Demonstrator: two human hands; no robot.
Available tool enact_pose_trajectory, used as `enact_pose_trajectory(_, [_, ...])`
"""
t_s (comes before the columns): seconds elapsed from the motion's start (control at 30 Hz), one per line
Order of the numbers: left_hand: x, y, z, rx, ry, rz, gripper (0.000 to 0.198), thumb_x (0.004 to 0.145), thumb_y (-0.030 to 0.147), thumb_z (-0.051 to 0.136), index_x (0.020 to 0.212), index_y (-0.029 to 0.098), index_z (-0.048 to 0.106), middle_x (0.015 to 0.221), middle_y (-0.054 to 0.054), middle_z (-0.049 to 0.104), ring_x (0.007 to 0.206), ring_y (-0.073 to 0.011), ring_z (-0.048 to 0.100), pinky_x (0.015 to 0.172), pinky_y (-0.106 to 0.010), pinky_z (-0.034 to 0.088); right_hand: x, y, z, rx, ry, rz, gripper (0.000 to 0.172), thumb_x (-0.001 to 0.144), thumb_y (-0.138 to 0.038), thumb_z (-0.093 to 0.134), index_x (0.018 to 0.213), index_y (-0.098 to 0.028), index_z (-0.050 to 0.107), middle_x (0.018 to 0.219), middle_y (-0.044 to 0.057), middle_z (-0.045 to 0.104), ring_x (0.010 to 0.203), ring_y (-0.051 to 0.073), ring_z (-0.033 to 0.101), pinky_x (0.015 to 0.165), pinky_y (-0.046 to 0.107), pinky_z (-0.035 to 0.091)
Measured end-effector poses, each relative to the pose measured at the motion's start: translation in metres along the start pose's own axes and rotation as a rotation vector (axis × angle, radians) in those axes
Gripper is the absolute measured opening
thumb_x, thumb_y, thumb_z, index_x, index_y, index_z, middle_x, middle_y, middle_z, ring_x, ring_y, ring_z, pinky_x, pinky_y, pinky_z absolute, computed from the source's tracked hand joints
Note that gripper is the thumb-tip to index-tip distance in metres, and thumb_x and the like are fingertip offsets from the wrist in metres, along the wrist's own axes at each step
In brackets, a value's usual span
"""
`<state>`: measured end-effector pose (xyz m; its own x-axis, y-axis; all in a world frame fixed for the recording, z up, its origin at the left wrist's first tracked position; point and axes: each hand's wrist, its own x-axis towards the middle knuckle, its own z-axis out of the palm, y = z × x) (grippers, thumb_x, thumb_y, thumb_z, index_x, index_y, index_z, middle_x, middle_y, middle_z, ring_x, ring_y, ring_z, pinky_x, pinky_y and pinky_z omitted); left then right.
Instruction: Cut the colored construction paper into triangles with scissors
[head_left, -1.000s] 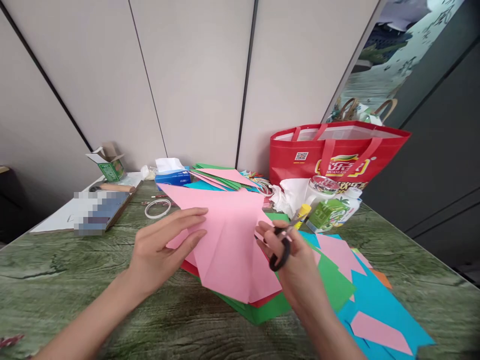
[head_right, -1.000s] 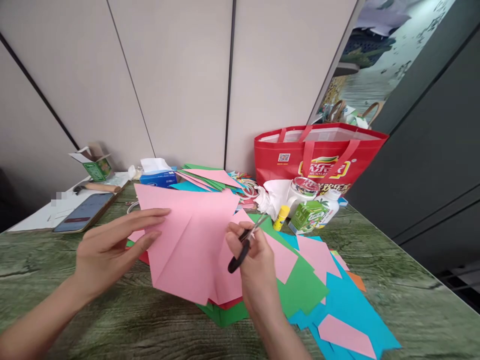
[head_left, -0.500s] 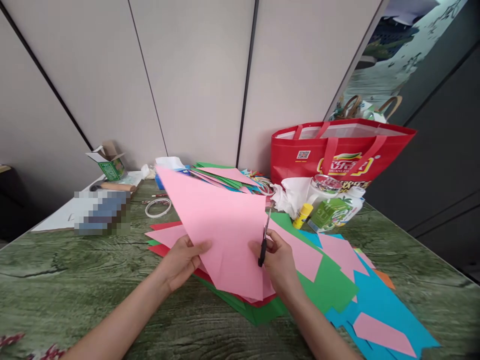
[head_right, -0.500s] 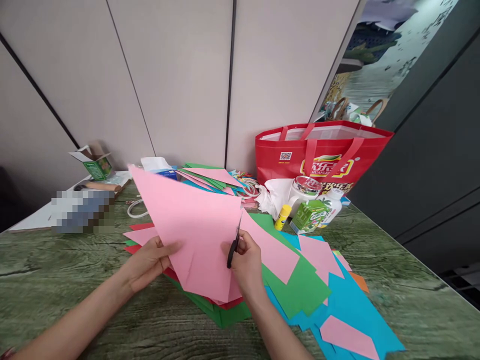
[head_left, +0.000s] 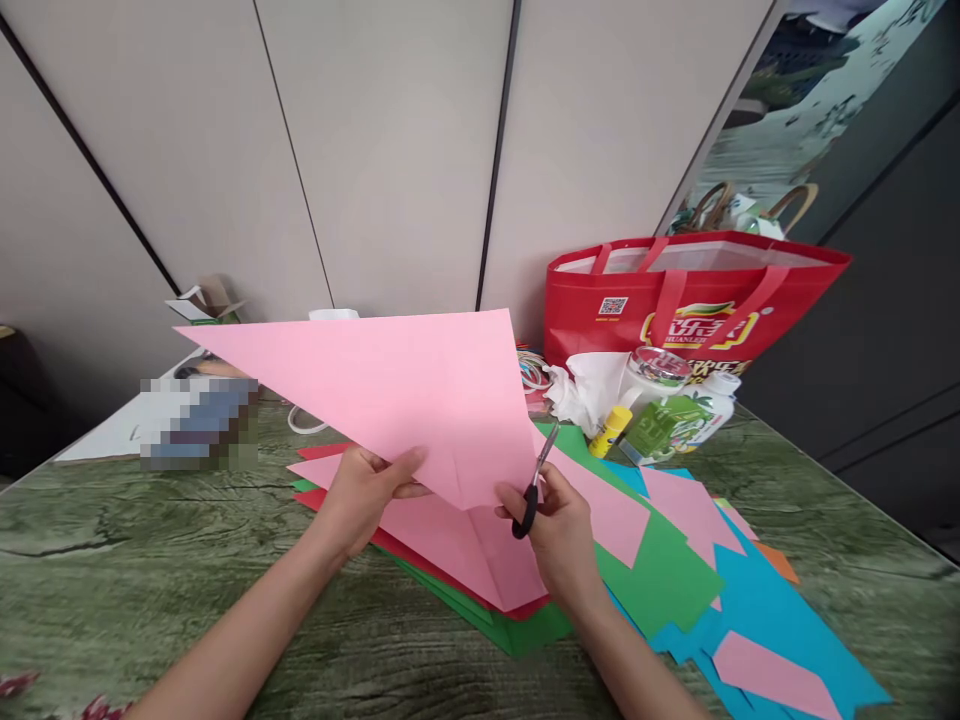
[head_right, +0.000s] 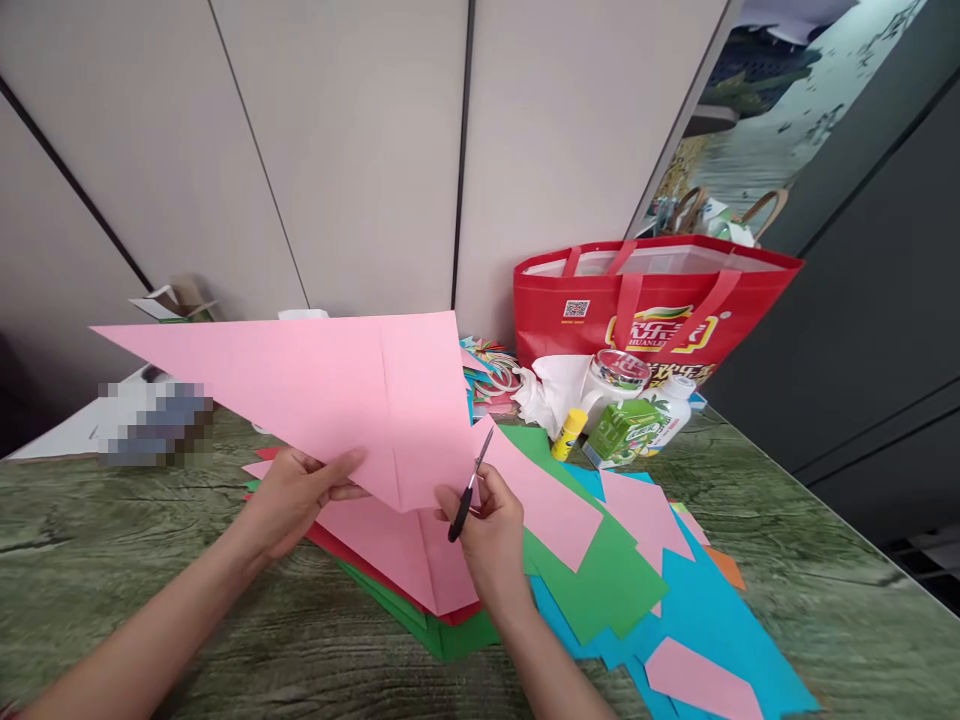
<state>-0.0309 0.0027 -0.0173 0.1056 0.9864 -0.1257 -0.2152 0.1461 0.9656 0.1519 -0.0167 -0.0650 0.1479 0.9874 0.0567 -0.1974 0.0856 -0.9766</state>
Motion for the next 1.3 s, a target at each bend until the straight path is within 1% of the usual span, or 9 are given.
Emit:
enact_pose_trajectory(0.1, [0.002,0.0,0.003,0.046,-0.038,-0.044,0.026,0.06,0.018,0.072,0.084,0.011,0.067,0.072,-0.008,0.073,0.061,-0.0221,0.067,0.065,-0.04,0.056,0.0,0.002,0.0,0.015,0.078,-0.014,0.028,0.065,-0.026,0.069,0.088,-0.019,0.056,0.07,-0.004,0.056,0.055,0.01,0.054,0.053,0.025,0.051])
enact_pose_trajectory(0.2, [0.007,0.002,0.004,0.028,0.008,-0.009,0.022,0.06,0.018,0.072,0.08,0.011,0.067,0.071,-0.007,0.073,0.059,-0.0199,0.067,0.065,-0.038,0.057,0.0,0.003,0.0,0.066,0.084,-0.028,0.028,0.068,-0.027,0.067,0.091,-0.02,0.054,0.072,-0.003,0.057,0.06,0.011,0.055,0.057,0.028,0.052])
enact_pose_trajectory(0.27, [0.012,0.009,0.004,-0.002,0.048,0.048,0.024,0.061,0.019,0.071,0.084,0.012,0.066,0.079,-0.006,0.073,0.066,-0.019,0.067,0.067,-0.035,0.057,-0.001,0.003,0.001,0.055,0.0,-0.024,0.027,0.07,-0.028,0.065,0.093,-0.021,0.053,0.076,-0.001,0.059,0.067,0.013,0.056,0.063,0.03,0.051])
enact_pose_trajectory(0.33, [0.014,0.018,0.004,-0.029,0.072,0.116,0.024,0.061,0.018,0.071,0.083,0.01,0.066,0.081,-0.007,0.072,0.069,-0.0201,0.067,0.067,-0.034,0.057,-0.004,0.004,0.004,-0.004,-0.144,-0.007,0.029,0.071,-0.028,0.064,0.097,-0.02,0.053,0.078,0.001,0.06,0.071,0.015,0.056,0.066,0.03,0.049])
enact_pose_trajectory(0.43, [0.014,0.028,0.006,-0.037,0.075,0.18,0.022,0.061,0.017,0.072,0.08,0.01,0.066,0.076,-0.007,0.073,0.062,-0.0198,0.067,0.063,-0.034,0.058,-0.011,0.003,0.008,-0.059,-0.372,0.05,0.033,0.068,-0.027,0.067,0.097,-0.019,0.054,0.078,0.002,0.06,0.074,0.016,0.057,0.069,0.03,0.046])
enact_pose_trajectory(0.53, [0.011,0.03,0.009,0.009,0.057,0.146,0.017,0.06,0.017,0.072,0.074,0.01,0.066,0.064,-0.005,0.071,0.054,-0.0197,0.066,0.058,-0.034,0.059,-0.016,0.0,0.011,-0.038,-0.501,0.141,0.035,0.067,-0.029,0.068,0.097,-0.02,0.054,0.08,0.003,0.061,0.076,0.016,0.057,0.071,0.029,0.045])
enact_pose_trajectory(0.67, [0.009,0.024,0.012,0.113,0.026,0.067,0.017,0.059,0.019,0.073,0.071,0.01,0.065,0.057,-0.005,0.07,0.052,-0.0219,0.066,0.054,-0.035,0.059,-0.018,-0.006,0.01,0.028,-0.575,0.197,0.037,0.068,-0.033,0.067,0.1,-0.019,0.054,0.079,0.003,0.061,0.072,0.014,0.056,0.066,0.028,0.044])
enact_pose_trajectory(0.93, [0.013,0.022,0.008,0.13,-0.015,0.011,0.02,0.06,0.02,0.072,0.077,0.013,0.064,0.063,-0.002,0.07,0.055,-0.0203,0.067,0.055,-0.033,0.059,-0.019,-0.01,0.005,0.11,-0.634,0.279,0.032,0.072,-0.03,0.066,0.099,-0.019,0.053,0.079,0.002,0.061,0.07,0.012,0.054,0.065,0.026,0.042])
enact_pose_trajectory(1.3, [0.015,0.017,0.008,0.111,-0.021,-0.009,0.023,0.059,0.018,0.072,0.081,0.015,0.065,0.065,-0.002,0.07,0.055,-0.0202,0.066,0.056,-0.036,0.059,-0.02,-0.01,0.007,0.129,-0.624,0.322,0.031,0.07,-0.033,0.067,0.093,-0.02,0.052,0.078,0.001,0.059,0.07,0.012,0.052,0.064,0.024,0.039])
